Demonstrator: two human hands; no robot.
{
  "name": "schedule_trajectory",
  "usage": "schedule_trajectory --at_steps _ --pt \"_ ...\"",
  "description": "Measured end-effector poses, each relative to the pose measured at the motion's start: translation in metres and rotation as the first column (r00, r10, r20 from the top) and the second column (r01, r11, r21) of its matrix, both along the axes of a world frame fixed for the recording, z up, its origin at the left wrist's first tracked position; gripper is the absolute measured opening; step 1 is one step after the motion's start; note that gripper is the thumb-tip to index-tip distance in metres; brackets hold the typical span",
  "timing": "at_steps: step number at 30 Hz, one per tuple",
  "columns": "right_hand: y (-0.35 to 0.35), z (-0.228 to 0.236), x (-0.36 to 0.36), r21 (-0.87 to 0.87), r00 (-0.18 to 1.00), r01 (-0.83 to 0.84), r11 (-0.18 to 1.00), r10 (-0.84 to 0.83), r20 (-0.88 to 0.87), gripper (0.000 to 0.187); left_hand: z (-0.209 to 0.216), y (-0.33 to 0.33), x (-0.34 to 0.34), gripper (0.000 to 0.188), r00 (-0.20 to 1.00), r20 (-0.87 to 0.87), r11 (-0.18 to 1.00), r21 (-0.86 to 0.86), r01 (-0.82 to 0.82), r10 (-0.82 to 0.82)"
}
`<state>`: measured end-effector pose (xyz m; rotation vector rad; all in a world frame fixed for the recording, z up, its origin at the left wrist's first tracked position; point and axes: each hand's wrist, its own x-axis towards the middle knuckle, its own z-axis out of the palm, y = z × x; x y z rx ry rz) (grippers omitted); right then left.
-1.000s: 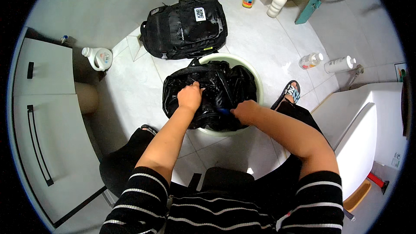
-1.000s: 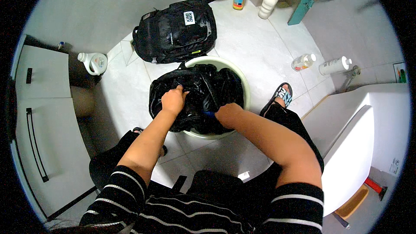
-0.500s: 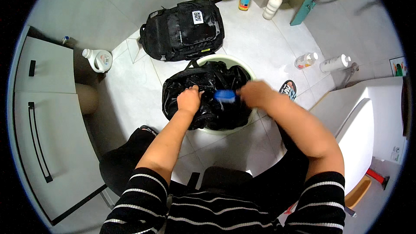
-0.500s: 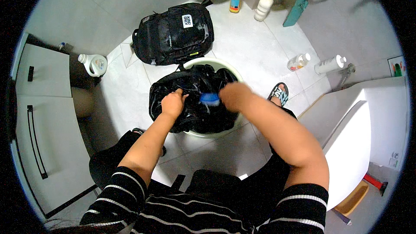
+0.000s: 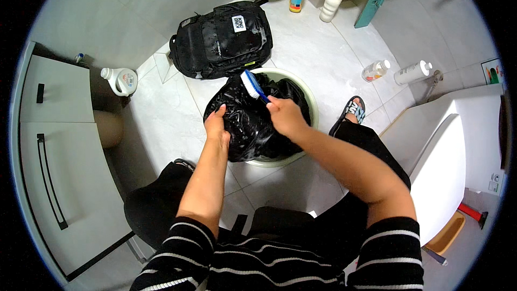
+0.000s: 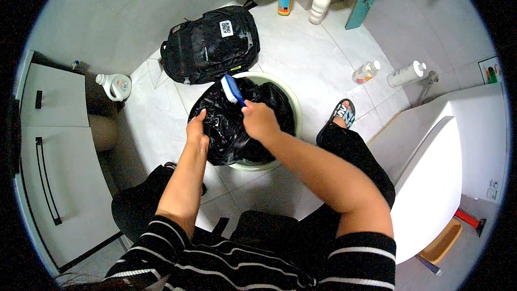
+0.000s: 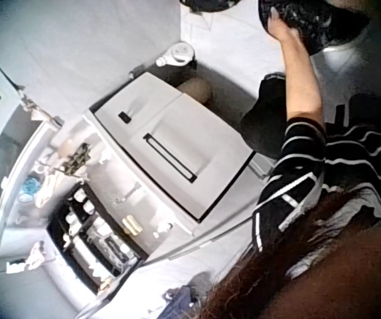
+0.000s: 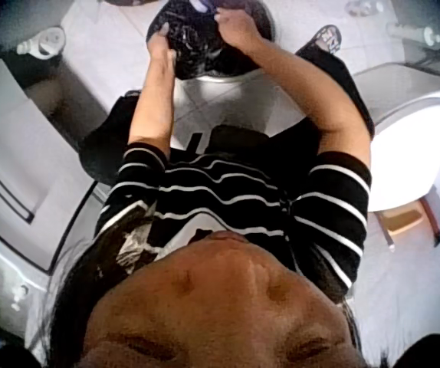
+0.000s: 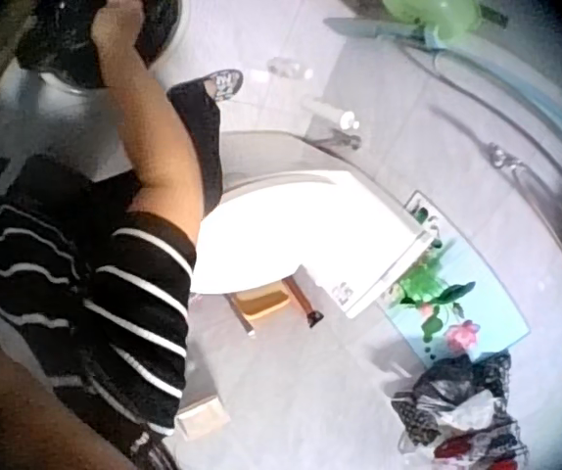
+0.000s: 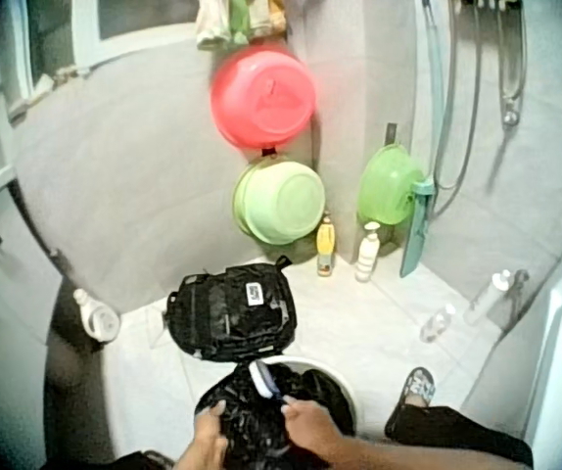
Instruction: The person scrubs a black bag inside a bucket of soapy water using a blue brush, turning the bag over to reach different parts.
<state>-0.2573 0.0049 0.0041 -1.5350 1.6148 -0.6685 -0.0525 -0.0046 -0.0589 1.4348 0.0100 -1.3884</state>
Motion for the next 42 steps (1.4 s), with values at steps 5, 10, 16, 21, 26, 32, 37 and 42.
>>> schedule_trajectory --at_steps 5,10,16,21,26,32,37,42 --pt "0.046 -0.038 -0.007 0.156 0.986 0.1 0.983 -0.076 -0.149 0.033 -0.015 0.004 0.004 0.026 0.967 -0.228 0.991 0.096 -0.09 0.11" --pt "0.056 -0.009 0.035 0.359 0.961 0.245 0.901 -0.274 0.032 0.035 -0.031 -0.002 0.029 0.025 0.927 0.354 0.992 0.017 0.122 -0.12" --pt "0.077 -0.013 0.04 0.216 0.919 0.394 0.893 -0.385 -0.086 0.035 0.054 0.025 -0.044 0.008 0.194 0.979 0.702 -0.093 0.706 -0.066" --pt "0.136 -0.067 0.048 0.372 0.75 0.605 0.704 -0.661 0.029 0.033 0.015 0.034 -0.064 0.041 -0.081 0.801 0.594 0.503 0.628 -0.593" --pt "0.1 0.001 0.035 0.831 0.742 0.282 0.479 -0.658 0.128 0.028 0.013 0.012 -0.076 0.058 -0.135 0.495 0.397 0.807 0.438 -0.858" --pt "0.071 -0.015 0.005 0.566 0.759 0.371 0.736 -0.592 0.272 0.025 -0.035 0.016 -0.028 0.022 0.577 0.523 0.758 0.241 0.606 -0.628" --pt "0.09 -0.032 0.045 0.172 0.963 0.244 0.954 -0.26 0.073 0.028 -0.017 0.043 0.008 0.011 0.855 0.204 0.867 -0.052 0.495 -0.476" --pt "0.104 -0.054 0.042 0.26 0.919 0.353 0.899 -0.385 0.082 0.03 -0.001 0.04 0.014 0.011 0.868 0.054 0.869 -0.006 0.495 -0.494"
